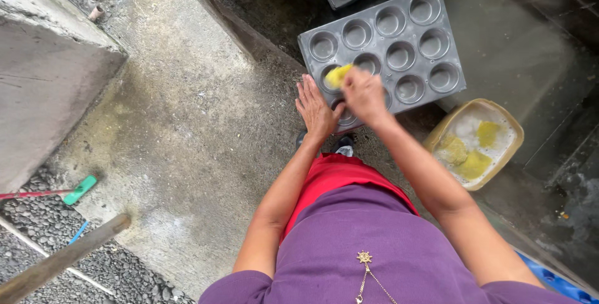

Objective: The person washes two metal muffin trays in an outdoor concrete sink using a yellow sponge and water. They scrub the inside of the cups and the surface of the trays, rinsing them under running water.

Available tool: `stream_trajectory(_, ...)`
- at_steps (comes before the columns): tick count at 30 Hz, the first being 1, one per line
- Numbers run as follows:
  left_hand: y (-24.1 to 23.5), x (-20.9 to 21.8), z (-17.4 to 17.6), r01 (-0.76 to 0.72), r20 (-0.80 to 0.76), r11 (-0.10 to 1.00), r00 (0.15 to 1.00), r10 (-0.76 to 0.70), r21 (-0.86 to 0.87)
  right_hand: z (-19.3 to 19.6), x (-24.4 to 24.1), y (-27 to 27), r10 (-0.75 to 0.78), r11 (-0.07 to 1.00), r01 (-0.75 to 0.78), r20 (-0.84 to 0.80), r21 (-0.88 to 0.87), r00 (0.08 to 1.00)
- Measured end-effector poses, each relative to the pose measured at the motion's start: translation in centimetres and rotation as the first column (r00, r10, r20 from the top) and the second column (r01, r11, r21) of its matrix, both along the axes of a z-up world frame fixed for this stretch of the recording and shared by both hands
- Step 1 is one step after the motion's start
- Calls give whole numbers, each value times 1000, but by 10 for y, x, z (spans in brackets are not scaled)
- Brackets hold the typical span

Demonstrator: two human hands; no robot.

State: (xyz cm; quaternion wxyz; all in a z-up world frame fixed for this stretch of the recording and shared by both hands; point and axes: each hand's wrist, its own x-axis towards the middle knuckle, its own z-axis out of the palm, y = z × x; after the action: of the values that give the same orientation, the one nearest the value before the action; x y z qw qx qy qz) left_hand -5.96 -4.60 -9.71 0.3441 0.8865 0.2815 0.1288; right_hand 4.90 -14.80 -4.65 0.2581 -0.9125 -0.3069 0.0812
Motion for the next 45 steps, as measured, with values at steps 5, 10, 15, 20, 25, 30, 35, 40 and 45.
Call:
stream_trajectory(5,-2,-2,-24,2,24,997,1000,-4,76,15,-27,20,182,981,-153,297,-117,937)
stream_trajectory(10,5,1,-27,52,-38,996,998,-55,-72,33,-5,29,308,905,-285,24,-317,951)
stream_trajectory(15,47,-7,-32,254,140,936,964,-225,-244,32,-13,9,239,971,-240,99,-5,966)
stream_trajectory(20,71,17,-40,140,164,893,984,-76,-428,41,-55,-41,258,964,-252,78,-84,963)
stream_trajectory(25,48,49,-45,40,139,971,990,-7,-235,31,-80,-42,259,956,-287,287,57,922)
stream_trajectory(30,37,52,-39,-25,321,996,946,51,-84,33,-54,-75,290,933,-194,312,-304,905)
stream_trajectory(35,29,48,-35,-69,286,983,951,117,-172,44,-46,-95,157,977,-101,313,-187,937)
stream_trajectory(40,30,51,-27,-74,296,980,947,128,-187,48,-37,-78,160,942,-88,203,-325,966)
stream_trajectory(45,31,48,-27,-65,304,982,945,117,-176,36,-27,-110,255,948,-168,331,-269,909)
